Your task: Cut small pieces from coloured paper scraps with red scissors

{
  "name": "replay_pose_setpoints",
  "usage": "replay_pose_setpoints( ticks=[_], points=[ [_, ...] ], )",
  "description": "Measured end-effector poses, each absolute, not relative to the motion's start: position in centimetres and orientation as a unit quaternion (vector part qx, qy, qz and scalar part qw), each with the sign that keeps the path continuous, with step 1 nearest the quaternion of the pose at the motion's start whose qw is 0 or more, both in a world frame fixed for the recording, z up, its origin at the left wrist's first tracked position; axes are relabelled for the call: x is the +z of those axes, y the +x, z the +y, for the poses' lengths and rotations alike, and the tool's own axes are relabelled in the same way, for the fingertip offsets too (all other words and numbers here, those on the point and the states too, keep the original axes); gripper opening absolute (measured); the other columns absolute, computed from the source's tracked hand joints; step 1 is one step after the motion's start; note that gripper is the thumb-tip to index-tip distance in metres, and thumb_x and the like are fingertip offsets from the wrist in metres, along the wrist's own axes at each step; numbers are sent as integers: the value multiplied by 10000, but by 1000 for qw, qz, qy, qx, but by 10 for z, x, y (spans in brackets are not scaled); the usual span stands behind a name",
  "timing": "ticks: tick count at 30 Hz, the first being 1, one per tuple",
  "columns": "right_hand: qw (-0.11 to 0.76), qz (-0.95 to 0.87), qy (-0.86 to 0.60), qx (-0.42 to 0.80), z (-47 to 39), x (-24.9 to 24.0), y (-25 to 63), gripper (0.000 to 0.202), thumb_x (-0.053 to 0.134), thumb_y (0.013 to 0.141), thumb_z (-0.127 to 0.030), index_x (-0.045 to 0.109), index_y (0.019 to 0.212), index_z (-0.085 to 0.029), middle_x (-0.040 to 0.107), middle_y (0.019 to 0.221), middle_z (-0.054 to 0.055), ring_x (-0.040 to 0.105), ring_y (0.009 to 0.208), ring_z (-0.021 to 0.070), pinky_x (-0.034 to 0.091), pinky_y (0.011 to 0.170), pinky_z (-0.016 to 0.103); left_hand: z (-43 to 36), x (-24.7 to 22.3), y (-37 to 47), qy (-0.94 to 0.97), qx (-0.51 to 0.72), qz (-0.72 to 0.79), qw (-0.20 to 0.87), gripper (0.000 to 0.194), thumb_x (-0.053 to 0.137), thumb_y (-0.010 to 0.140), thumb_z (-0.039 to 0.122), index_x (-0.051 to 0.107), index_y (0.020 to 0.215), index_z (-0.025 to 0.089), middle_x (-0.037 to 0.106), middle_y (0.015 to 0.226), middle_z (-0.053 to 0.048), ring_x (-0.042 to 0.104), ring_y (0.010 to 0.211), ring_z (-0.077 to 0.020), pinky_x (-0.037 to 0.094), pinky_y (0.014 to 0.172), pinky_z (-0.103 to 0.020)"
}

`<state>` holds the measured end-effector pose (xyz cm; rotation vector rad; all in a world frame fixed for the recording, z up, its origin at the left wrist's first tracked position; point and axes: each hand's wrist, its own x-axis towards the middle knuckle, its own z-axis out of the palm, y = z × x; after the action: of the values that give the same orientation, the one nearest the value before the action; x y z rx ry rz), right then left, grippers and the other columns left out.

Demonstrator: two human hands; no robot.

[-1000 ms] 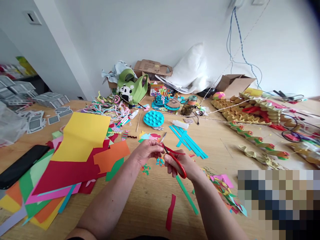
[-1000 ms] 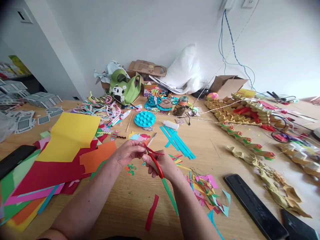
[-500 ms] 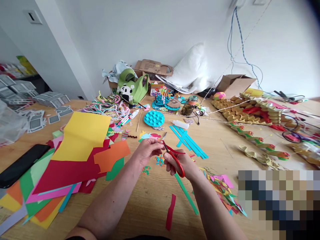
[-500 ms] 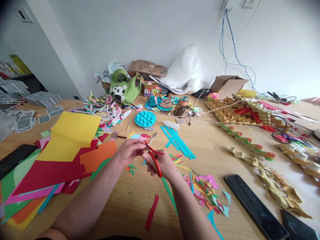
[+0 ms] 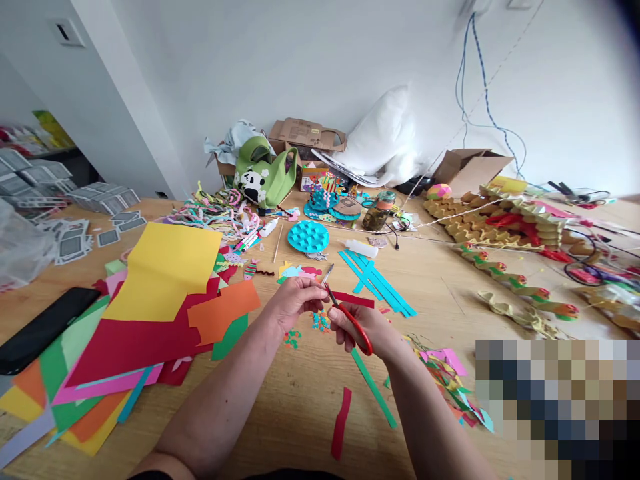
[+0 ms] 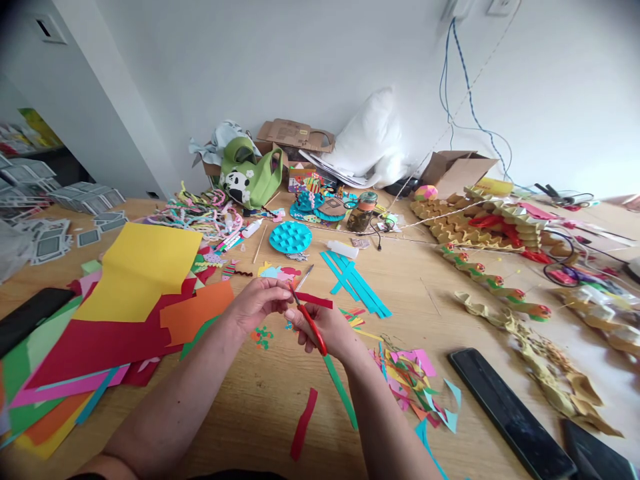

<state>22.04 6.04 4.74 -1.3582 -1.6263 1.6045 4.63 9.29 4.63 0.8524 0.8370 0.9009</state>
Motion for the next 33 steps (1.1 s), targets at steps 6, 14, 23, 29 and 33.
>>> replay_pose_setpoints(
  ticks=[6,14,23,29,33],
  points=[
    [249,-581,-499,593,60,48,217,526,625,702,-680,539,672,-161,569,482,-13,529,370,96,358,341,183,94,43,46,389,420,375,729,121,719,620,222,674,655,116,647,663,-29,544,546,-83,422,589,-238],
    [262,-576,-494,597,60,46,214,507,643,713,-651,525,679,-159,558,489,-19,525,378,88,380,358,182,93,44,48,395,413,371,732,169,734,619,242,672,694,103,644,686,-39,548,552,-96,428,589,-258],
    [268,-607,-464,586,59,47,216,573,584,715,-722,535,758,-153,568,565,-7,544,436,92,429,417,197,94,42,48,391,417,380,727,165,738,603,228,667,684,104,636,657,-25,545,542,-89,429,577,-250],
    [264,-600,-471,591,60,43,217,554,582,734,-704,554,786,-153,564,539,-16,535,414,90,420,394,189,93,42,48,393,418,380,725,147,731,608,223,671,680,109,647,663,-26,549,538,-89,433,582,-251],
    [260,-596,-483,586,60,45,217,555,587,720,-711,529,703,-160,557,508,-15,532,394,90,390,366,181,93,43,48,394,417,378,727,142,730,610,221,675,679,110,647,661,-24,552,539,-88,436,585,-248]
  ],
)
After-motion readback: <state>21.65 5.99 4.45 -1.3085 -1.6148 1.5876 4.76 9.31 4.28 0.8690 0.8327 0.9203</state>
